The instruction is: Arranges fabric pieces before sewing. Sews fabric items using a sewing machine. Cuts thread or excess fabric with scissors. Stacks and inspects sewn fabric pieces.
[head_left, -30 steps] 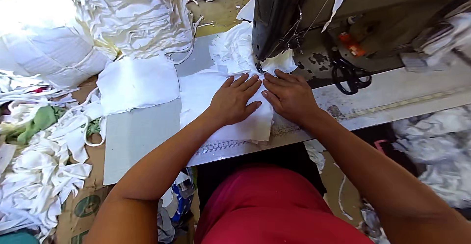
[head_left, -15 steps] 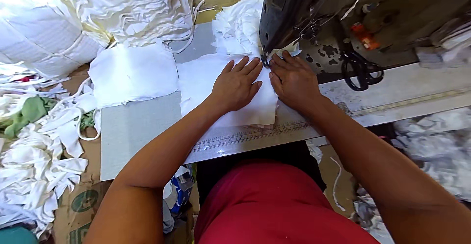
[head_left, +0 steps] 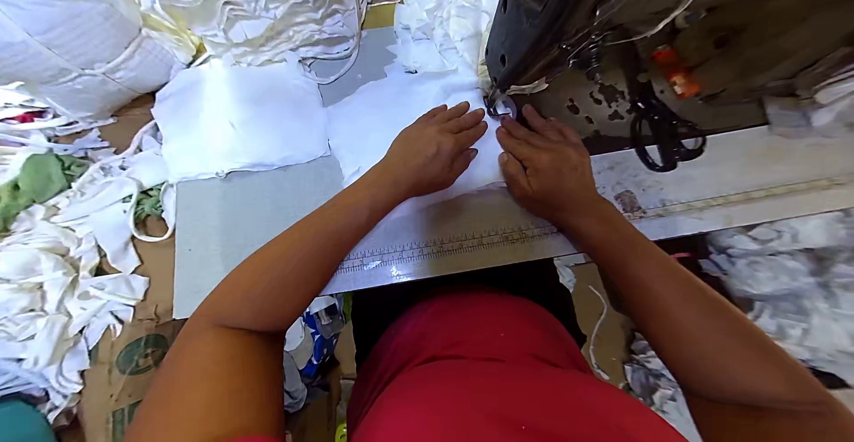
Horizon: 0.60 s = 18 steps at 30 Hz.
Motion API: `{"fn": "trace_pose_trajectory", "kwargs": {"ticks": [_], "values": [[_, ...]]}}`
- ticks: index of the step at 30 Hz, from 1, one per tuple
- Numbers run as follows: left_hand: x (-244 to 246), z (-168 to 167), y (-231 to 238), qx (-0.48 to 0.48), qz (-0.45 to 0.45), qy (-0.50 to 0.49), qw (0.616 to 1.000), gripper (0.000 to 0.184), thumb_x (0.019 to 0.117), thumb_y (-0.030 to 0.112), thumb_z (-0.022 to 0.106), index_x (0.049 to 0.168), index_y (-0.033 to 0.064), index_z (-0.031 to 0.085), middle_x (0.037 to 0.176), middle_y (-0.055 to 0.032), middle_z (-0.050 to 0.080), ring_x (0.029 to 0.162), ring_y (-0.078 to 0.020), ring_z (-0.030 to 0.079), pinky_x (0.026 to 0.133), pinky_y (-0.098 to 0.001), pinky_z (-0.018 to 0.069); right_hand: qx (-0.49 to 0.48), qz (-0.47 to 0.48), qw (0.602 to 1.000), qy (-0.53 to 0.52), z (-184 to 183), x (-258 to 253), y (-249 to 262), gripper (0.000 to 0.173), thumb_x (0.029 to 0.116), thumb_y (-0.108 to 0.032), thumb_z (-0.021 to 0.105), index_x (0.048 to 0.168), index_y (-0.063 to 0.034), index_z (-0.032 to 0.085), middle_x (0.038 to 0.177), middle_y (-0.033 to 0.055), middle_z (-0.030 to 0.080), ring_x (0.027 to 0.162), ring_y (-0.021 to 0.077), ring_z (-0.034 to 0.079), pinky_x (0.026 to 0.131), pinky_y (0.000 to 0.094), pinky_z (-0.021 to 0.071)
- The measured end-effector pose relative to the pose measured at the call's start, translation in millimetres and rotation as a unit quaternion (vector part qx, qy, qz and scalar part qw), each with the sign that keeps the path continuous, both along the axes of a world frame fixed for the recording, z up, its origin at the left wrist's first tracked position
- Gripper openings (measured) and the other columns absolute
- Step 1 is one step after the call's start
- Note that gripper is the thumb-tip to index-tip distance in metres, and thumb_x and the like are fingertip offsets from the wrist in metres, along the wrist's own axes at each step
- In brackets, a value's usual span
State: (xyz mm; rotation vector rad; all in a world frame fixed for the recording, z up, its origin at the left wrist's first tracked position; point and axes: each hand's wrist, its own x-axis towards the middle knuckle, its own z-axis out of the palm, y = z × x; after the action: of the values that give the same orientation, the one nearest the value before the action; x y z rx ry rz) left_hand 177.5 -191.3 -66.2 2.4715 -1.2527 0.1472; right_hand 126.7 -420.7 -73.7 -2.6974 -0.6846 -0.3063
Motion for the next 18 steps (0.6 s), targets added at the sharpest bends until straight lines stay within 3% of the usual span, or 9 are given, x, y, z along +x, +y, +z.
{"fn": "trace_pose_trajectory", "kwargs": {"ticks": [6, 10, 15, 18], "values": [[3, 5, -8, 0.024, 0.061, 0.026, 0.997, 0.047, 0.1064, 0.023, 0.038, 0.142, 0.002, 0.059, 0.153, -0.0142, 0.054, 0.145, -0.0349, 0.046, 0.12, -0.0534, 0.0326, -0.049, -0.041, 0.998, 0.025, 1, 20, 6, 0.052, 0.1074, -0.026, 0.03, 0.143, -0.0006, 0.059, 0.157, 0.0155, 0.05, 0.15, 0.0371, 0.04, 0.121, 0.0621, 0.0262], [0, 8, -18, 0.039, 0.11, 0.038, 0.992, 0.048, 0.1063, 0.022, 0.037, 0.146, 0.0011, 0.055, 0.156, -0.0157, 0.049, 0.148, -0.0353, 0.042, 0.121, -0.0545, 0.0297, -0.058, -0.05, 0.994, 0.075, 5, 35, 5, 0.054, 0.1089, -0.025, 0.027, 0.153, 0.0004, 0.046, 0.162, 0.0179, 0.04, 0.154, 0.038, 0.031, 0.123, 0.0621, 0.0197], [-5, 10, -37, 0.076, 0.196, 0.07, 0.975, 0.052, 0.1085, 0.024, 0.033, 0.153, 0.0004, 0.045, 0.163, -0.0161, 0.039, 0.153, -0.0357, 0.032, 0.123, -0.0548, 0.0231, -0.059, -0.025, 0.996, 0.056, 6, 56, 1, 0.049, 0.109, -0.022, 0.03, 0.148, -0.0026, 0.053, 0.153, 0.0189, 0.053, 0.147, 0.0415, 0.042, 0.119, 0.0679, 0.0204], [-11, 15, -47, 0.093, 0.238, 0.085, 0.963, 0.054, 0.109, 0.026, 0.033, 0.155, -0.0019, 0.04, 0.165, -0.0187, 0.033, 0.155, -0.0361, 0.028, 0.124, -0.0555, 0.0204, -0.063, -0.01, 0.997, 0.034, 7, 67, -3, 0.046, 0.1081, -0.021, 0.034, 0.14, -0.0021, 0.061, 0.141, 0.0208, 0.062, 0.14, 0.0435, 0.05, 0.115, 0.068, 0.0267]]}}
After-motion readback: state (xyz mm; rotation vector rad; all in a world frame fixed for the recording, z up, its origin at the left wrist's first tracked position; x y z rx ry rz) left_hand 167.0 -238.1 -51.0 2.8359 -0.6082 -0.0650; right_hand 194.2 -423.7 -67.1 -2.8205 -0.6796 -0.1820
